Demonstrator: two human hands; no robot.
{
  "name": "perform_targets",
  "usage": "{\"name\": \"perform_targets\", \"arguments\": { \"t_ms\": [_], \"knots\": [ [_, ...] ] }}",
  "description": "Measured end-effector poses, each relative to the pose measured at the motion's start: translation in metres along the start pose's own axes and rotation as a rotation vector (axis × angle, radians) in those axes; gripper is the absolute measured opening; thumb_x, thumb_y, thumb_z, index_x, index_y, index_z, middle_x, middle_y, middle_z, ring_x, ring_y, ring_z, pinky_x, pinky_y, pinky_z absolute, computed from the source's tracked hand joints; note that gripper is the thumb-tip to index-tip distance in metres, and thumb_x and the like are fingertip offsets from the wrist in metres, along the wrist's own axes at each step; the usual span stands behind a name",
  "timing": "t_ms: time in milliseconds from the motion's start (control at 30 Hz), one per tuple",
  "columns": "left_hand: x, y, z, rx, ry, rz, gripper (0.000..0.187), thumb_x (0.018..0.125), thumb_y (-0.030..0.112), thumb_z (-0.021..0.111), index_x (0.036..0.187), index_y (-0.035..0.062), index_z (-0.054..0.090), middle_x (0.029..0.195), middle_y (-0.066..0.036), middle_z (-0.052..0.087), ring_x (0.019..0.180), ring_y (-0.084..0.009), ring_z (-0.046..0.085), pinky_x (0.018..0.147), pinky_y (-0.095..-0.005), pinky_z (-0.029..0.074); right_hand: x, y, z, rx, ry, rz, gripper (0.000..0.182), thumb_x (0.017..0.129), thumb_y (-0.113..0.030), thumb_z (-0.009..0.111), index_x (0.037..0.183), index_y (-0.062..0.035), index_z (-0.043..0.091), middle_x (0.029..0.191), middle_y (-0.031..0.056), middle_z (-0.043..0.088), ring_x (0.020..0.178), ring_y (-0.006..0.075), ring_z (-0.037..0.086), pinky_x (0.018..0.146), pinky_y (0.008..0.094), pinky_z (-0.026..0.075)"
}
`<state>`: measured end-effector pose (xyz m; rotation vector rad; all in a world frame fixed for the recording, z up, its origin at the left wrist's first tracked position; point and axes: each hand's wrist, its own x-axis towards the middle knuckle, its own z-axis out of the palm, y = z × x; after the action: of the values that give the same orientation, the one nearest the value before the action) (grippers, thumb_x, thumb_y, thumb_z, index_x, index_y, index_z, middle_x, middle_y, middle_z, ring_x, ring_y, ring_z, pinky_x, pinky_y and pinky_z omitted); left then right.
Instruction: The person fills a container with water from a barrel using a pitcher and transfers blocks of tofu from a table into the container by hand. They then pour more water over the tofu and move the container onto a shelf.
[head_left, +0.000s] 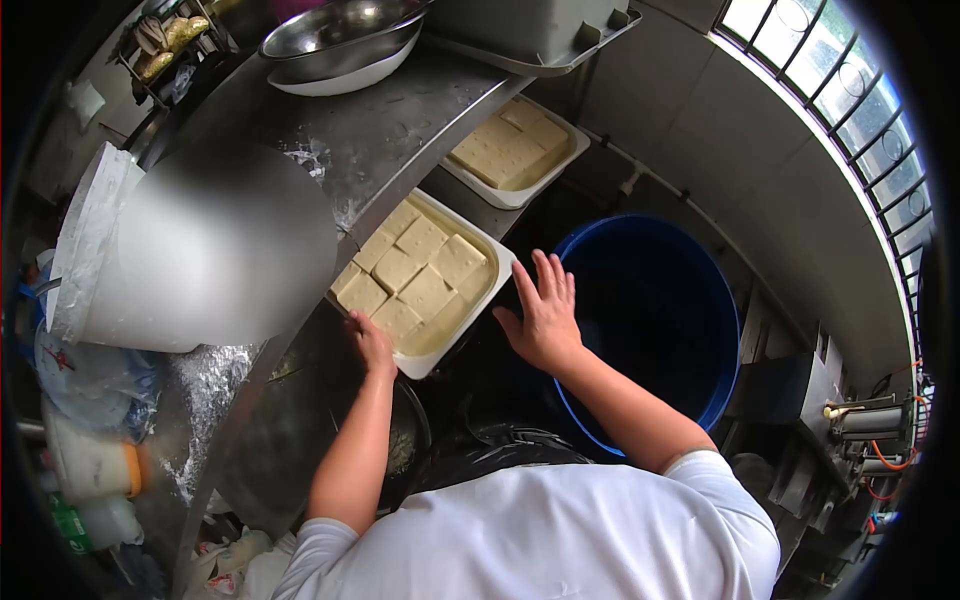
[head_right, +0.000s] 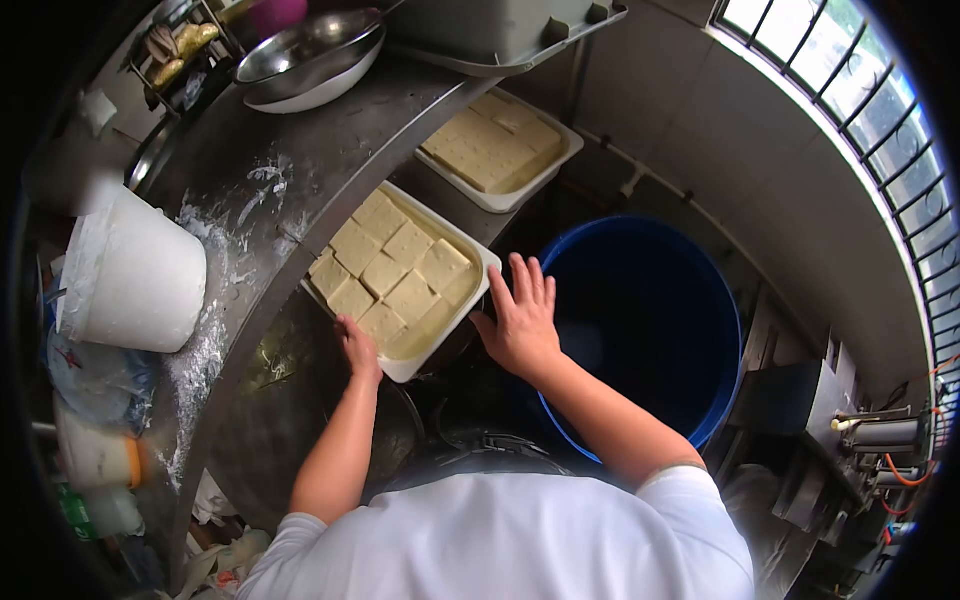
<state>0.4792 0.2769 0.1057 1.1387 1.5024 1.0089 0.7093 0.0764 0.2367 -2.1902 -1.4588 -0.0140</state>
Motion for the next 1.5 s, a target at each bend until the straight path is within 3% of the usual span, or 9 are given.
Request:
{"name": "perform_targets", "arguments": {
  "t_ms": [367, 467, 600, 767, 900, 933, 1033, 1267, 1500],
  "knots": [
    [0.067, 0.026, 0.085, -0.009, 0.064, 0.085, 0.075, 0.110, 0.054, 0.041, 0.147, -0.0114, 0.043, 0.156, -0.029, 0.043, 0.143, -0.0359, 0.048, 0.116, -0.0421, 0.041, -0.066, 0.017, 0.018, 0.135, -0.331, 0.138, 0.097, 0.091, -0.041, 0.077, 0.166, -0.0114, 0.023, 0.169, 0.0346, 0.002, 0.155, 0.0566, 0.012, 0.121, 0.0660, 0.025],
    [0.058, 0.061, 0.073, -0.031, -0.237, 0.009, 0.097, 0.106, 0.068, 0.035, 0.162, -0.0084, 0.015, 0.171, -0.026, 0.018, 0.159, -0.0336, 0.022, 0.128, -0.0397, 0.023, -0.062, 0.016, 0.017, 0.098, -0.363, 0.131, 0.097, 0.092, -0.039, 0.077, 0.166, -0.0114, 0.021, 0.169, 0.0356, 0.002, 0.155, 0.0560, 0.013, 0.123, 0.0633, 0.026],
    [0.064, 0.055, 0.076, 0.016, -0.187, -0.005, 0.099, 0.105, 0.070, 0.037, 0.163, -0.0070, 0.013, 0.171, -0.024, 0.019, 0.158, -0.0331, 0.025, 0.127, -0.0398, 0.025, -0.059, 0.016, 0.019, 0.068, -0.366, 0.123, 0.096, 0.091, -0.036, 0.078, 0.166, -0.0112, 0.023, 0.168, 0.0359, 0.002, 0.155, 0.0558, 0.014, 0.124, 0.0600, 0.027],
    [0.038, 0.050, 0.060, -0.383, -0.331, -0.143, 0.095, 0.104, 0.071, 0.040, 0.162, -0.0010, 0.021, 0.165, -0.021, 0.035, 0.148, -0.0298, 0.044, 0.118, -0.0393, 0.040, -0.056, 0.010, 0.010, 0.123, -0.374, 0.135, 0.092, 0.090, -0.033, 0.080, 0.163, -0.0080, 0.029, 0.168, 0.0365, 0.000, 0.154, 0.0542, 0.020, 0.123, 0.0541, 0.033],
    [-0.039, 0.030, 0.001, -0.138, -0.654, -0.375, 0.079, 0.104, 0.064, 0.052, 0.150, 0.0005, 0.041, 0.145, -0.017, 0.059, 0.131, -0.0239, 0.059, 0.099, -0.0378, 0.054, -0.058, 0.014, 0.009, 0.221, -0.368, 0.164, 0.084, 0.093, -0.031, 0.077, 0.160, -0.0057, 0.034, 0.169, 0.0345, 0.000, 0.152, 0.0506, 0.030, 0.118, 0.0480, 0.041],
    [-0.039, -0.002, -0.022, 0.089, -0.633, -0.122, 0.072, 0.103, 0.055, 0.058, 0.148, 0.0007, 0.044, 0.143, -0.020, 0.060, 0.129, -0.0290, 0.060, 0.098, -0.0418, 0.054, -0.062, 0.022, 0.012, 0.397, -0.305, 0.170, 0.081, 0.095, -0.032, 0.076, 0.159, -0.0051, 0.036, 0.170, 0.0323, 0.003, 0.151, 0.0498, 0.033, 0.117, 0.0476, 0.043],
    [-0.052, -0.029, -0.109, 0.891, -0.174, 0.579, 0.066, 0.094, 0.036, 0.075, 0.144, -0.0004, 0.049, 0.141, -0.027, 0.057, 0.134, -0.0419, 0.053, 0.107, -0.0514, 0.046, -0.068, 0.079, 0.039, 0.756, -0.011, 0.110, 0.068, 0.101, -0.034, 0.069, 0.154, -0.0036, 0.041, 0.156, 0.0263, 0.044, 0.135, 0.0425, 0.055, 0.106, 0.0446, 0.051],
    [-0.052, -0.091, -0.183, 1.357, 0.221, -0.359, 0.106, 0.095, 0.080, 0.040, 0.167, 0.0076, 0.013, 0.175, -0.021, 0.006, 0.158, -0.0522, 0.007, 0.121, -0.0709, 0.017, -0.081, 0.276, 0.087, 0.048, -0.533, 0.679, 0.055, 0.098, -0.033, 0.068, 0.143, -0.0032, 0.057, 0.144, 0.0229, 0.059, 0.129, 0.0405, 0.060, 0.108, 0.0447, 0.051],
    [-0.040, -0.082, -0.105, 1.304, 0.163, 0.097, 0.080, 0.099, 0.051, 0.055, 0.160, 0.0039, 0.033, 0.166, -0.029, 0.027, 0.152, -0.0510, 0.024, 0.119, -0.0673, 0.023, -0.168, 0.431, 0.255, -0.133, -0.796, 0.550, 0.065, 0.091, -0.031, 0.072, 0.148, -0.0060, 0.054, 0.145, 0.0235, 0.059, 0.133, 0.0369, 0.059, 0.111, 0.0469, 0.050]
  ]
}}
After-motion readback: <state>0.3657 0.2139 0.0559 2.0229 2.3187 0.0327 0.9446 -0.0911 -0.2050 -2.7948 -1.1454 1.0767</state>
